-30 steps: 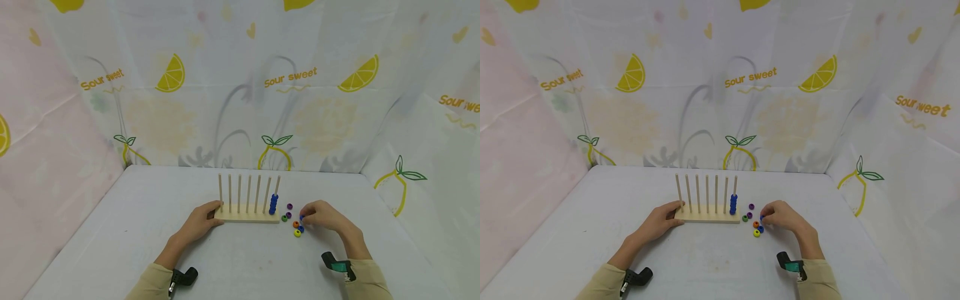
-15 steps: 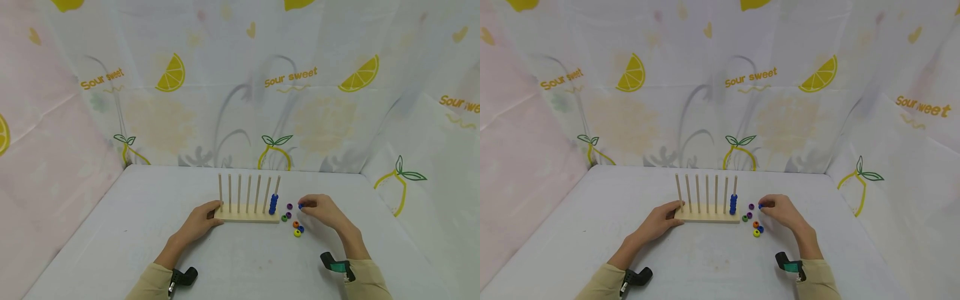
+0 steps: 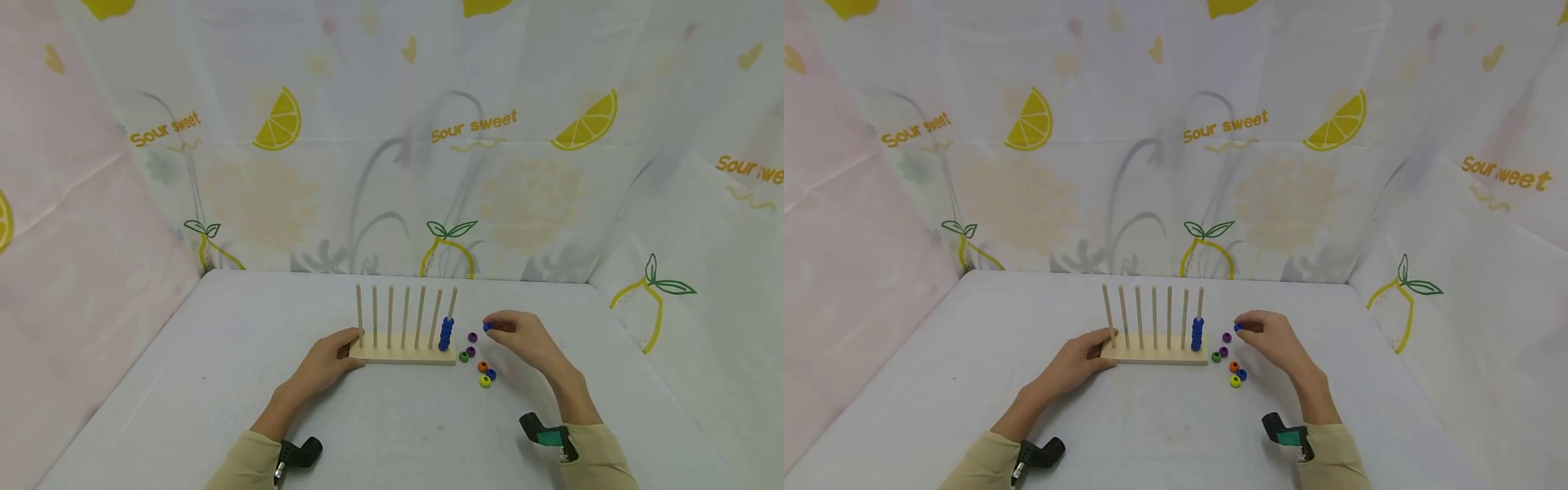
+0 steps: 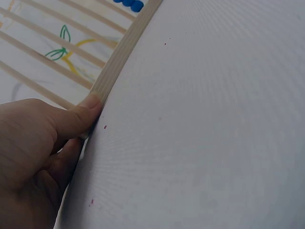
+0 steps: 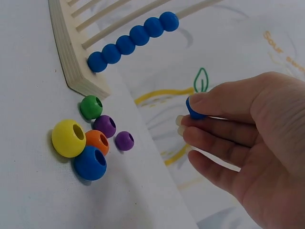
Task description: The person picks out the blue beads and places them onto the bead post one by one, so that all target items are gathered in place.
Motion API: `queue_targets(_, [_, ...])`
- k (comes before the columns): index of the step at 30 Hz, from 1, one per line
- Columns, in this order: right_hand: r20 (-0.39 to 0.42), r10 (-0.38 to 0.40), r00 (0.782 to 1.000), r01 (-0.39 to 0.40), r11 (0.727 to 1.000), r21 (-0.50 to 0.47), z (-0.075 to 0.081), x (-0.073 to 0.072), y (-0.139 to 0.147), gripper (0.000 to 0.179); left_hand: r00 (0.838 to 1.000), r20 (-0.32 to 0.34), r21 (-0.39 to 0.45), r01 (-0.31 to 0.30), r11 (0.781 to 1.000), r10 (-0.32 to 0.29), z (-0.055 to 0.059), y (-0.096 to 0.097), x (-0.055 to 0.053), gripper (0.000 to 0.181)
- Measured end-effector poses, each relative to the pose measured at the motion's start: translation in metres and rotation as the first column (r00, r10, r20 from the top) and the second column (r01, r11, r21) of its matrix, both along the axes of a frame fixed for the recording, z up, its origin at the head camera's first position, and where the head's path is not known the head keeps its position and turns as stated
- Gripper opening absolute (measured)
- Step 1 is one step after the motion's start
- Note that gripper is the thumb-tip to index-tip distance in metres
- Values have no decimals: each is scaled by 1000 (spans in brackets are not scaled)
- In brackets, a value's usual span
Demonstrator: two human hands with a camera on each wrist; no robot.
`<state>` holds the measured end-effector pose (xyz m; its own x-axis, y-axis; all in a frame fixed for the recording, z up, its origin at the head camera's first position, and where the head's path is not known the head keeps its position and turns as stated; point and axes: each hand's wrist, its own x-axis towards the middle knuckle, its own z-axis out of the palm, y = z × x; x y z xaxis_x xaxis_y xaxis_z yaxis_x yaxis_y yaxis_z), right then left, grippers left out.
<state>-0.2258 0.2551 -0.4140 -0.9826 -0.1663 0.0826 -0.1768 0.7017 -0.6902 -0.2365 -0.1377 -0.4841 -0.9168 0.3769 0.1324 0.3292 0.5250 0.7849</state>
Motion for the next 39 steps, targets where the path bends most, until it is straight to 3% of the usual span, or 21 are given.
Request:
queue_targets(6, [-61, -7, 998, 5, 999, -35, 3, 2, -4, 28, 1000, 8, -3, -26, 1000, 26, 0, 1, 0, 62])
queue_targets(12, [-117, 1, 993, -7, 999, -52, 7, 4, -8, 25, 1000, 3, 0, -5, 1000, 5, -1, 1, 0, 63])
queue_targets(19, [-158, 6, 987, -18, 997, -76, 13, 4, -11, 25, 1000, 10, 2, -19, 1000, 19, 0, 1, 1, 63])
queue_targets(39, [-282, 18, 959, -40, 997, -73, 27, 3, -22, 22, 1000, 14, 12, -11, 1000, 11, 3, 2, 2, 64])
